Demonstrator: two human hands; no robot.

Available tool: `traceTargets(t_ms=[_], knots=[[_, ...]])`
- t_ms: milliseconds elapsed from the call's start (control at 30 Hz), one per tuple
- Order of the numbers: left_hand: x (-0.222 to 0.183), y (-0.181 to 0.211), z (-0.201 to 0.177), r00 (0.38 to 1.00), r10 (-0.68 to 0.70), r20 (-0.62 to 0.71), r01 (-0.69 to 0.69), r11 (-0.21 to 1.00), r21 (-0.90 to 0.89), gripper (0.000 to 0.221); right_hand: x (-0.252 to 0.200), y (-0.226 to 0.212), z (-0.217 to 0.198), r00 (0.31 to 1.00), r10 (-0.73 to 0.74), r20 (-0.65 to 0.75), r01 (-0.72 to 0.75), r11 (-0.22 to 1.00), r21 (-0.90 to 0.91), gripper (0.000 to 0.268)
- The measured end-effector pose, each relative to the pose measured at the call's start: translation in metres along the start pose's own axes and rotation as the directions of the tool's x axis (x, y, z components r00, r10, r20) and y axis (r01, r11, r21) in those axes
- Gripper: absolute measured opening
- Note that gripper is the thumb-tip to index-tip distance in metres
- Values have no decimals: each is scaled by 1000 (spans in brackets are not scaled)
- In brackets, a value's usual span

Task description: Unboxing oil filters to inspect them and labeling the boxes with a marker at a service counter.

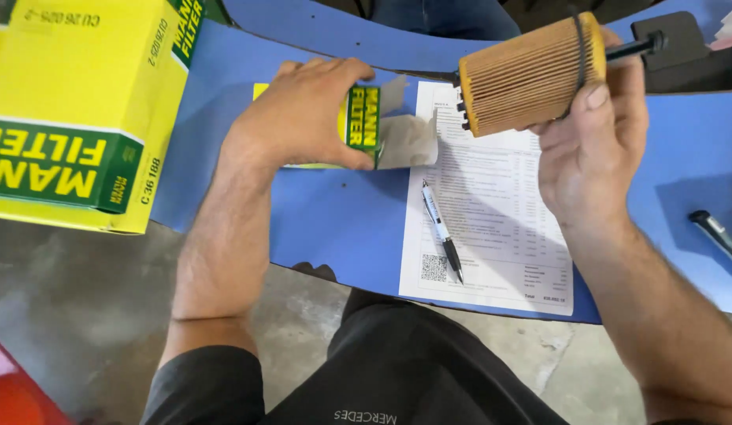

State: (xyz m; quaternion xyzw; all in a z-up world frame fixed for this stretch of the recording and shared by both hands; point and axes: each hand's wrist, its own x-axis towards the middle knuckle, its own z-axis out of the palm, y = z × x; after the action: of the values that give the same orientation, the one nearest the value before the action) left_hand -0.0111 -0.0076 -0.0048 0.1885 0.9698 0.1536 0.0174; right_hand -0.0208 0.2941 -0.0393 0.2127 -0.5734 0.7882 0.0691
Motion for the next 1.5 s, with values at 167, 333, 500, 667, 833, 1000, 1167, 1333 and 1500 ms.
traceTargets(t_ms=[167, 333, 500, 667, 833, 1000, 1167, 1333, 1500], knots=[[-2, 31, -7, 908, 179, -378, -221, 973, -70, 79, -11, -17, 9, 987, 116, 111, -149, 916, 372, 65], [-2, 43, 6, 761, 258, -595, -380, 921, -87, 80, -19, -2, 0, 966, -61, 253, -102, 806, 584, 51], [-4, 52, 6, 854, 275, -443, -393, 897, -202, 87, -16, 14, -1, 940, -270, 210, 143, 868, 476, 30], [-10, 63, -2, 833, 359, -421, -486, 839, -246, 61, -13, -18, 31, 925, -288, 248, 259, 955, 142, 65], [-14, 73, -8, 798, 372, -475, -560, 749, -354, 79, -16, -24, 42, 919, -295, 261, 315, 948, -39, 79], [-15, 70, -2, 801, 288, -525, -530, 749, -397, 46, -8, -32, 43, 852, -362, 379, 429, 897, -107, 74], [-16, 71, -1, 855, 118, -505, -426, 715, -555, 47, -2, -22, 34, 797, -459, 392, 568, 791, -228, 68], [-14, 74, 1, 903, -43, -428, -332, 565, -756, 38, 0, -31, 36, 759, -470, 451, 639, 668, -381, 61], [-8, 71, 12, 842, -73, -535, -419, 536, -733, 50, -1, -43, 48, 751, -405, 521, 660, 447, -604, 56]])
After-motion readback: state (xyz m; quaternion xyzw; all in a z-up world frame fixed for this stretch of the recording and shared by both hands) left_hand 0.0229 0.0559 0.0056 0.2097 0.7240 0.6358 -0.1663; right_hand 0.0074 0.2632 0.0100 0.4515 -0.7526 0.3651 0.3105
